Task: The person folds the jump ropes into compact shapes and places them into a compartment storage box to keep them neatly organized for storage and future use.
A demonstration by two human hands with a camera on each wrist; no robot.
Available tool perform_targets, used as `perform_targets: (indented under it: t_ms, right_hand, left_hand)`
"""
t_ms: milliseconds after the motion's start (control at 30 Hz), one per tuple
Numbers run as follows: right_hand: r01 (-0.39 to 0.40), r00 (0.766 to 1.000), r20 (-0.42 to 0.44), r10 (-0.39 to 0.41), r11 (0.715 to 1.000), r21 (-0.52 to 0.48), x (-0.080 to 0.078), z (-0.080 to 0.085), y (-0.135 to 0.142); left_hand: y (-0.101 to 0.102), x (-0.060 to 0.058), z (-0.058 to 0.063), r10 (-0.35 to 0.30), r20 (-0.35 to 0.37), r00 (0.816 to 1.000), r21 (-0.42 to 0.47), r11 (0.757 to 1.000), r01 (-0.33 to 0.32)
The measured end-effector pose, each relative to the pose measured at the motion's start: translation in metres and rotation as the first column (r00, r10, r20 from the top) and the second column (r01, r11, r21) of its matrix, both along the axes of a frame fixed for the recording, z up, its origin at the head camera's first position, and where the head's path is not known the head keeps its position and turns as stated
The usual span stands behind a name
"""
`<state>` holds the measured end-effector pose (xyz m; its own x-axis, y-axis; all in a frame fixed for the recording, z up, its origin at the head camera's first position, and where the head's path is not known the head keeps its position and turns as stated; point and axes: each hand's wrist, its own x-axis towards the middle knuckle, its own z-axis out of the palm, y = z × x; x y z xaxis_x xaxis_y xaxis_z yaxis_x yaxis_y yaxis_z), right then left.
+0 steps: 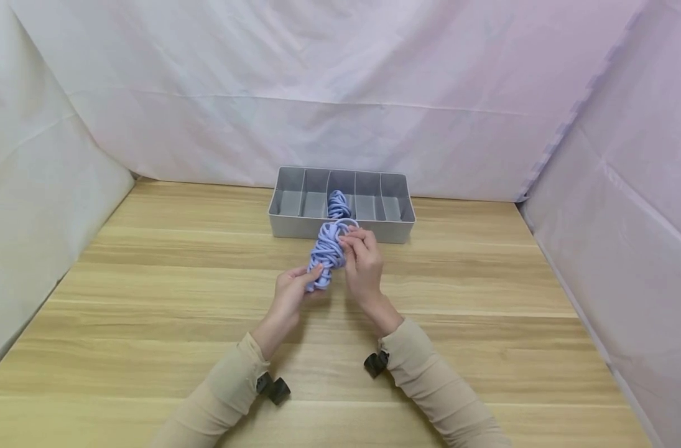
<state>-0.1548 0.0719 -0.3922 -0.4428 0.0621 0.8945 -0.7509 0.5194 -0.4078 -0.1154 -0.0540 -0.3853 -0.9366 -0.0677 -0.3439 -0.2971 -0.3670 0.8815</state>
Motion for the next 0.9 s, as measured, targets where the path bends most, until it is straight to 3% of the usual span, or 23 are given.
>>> perform_targets:
  t_ms: [167, 300, 367, 500, 700, 800, 900]
  right_hand:
    - [-0.022, 0.999, 0.03, 0.022, 1.0, 0.003, 0.001, 0.001, 0.0]
    - [-0.044, 0.986, 0.159, 0.047, 0.999, -0.019, 0.003, 0.005, 0.003]
    - [-0.073, 0.962, 0.261, 0.076, 0.997, -0.021, 0.007, 0.007, 0.005]
    - [-0.146, 0.881, 0.457, 0.121, 0.989, 0.019, 0.017, 0.014, 0.012]
    - [-0.204, 0.765, 0.642, 0.048, 0.964, 0.171, 0.023, 0.02, 0.023]
    - [-0.213, 0.735, 0.677, 0.026, 0.958, 0.194, 0.023, 0.013, 0.025]
    - [-0.204, 0.742, 0.67, 0.035, 0.963, 0.175, 0.023, 0.006, 0.028]
  left_hand:
    - [-0.001, -0.005, 0.0, -0.006, 0.042, 0.999, 0.013, 1.0, 0.005]
    - [0.0, -0.009, 0.004, -0.031, 0.019, 0.999, 0.013, 0.999, 0.031]
    - [0.001, -0.01, 0.006, -0.051, -0.012, 0.999, 0.004, 0.999, 0.051]
    - [0.004, -0.014, 0.011, -0.098, -0.071, 0.993, -0.042, 0.995, 0.096]
    - [0.012, -0.016, 0.012, -0.142, -0.056, 0.988, -0.1, 0.986, 0.136]
    - [0.016, -0.017, 0.005, -0.149, -0.035, 0.988, -0.116, 0.983, 0.144]
    - [0.019, -0.017, 0.001, -0.157, -0.029, 0.987, -0.134, 0.979, 0.152]
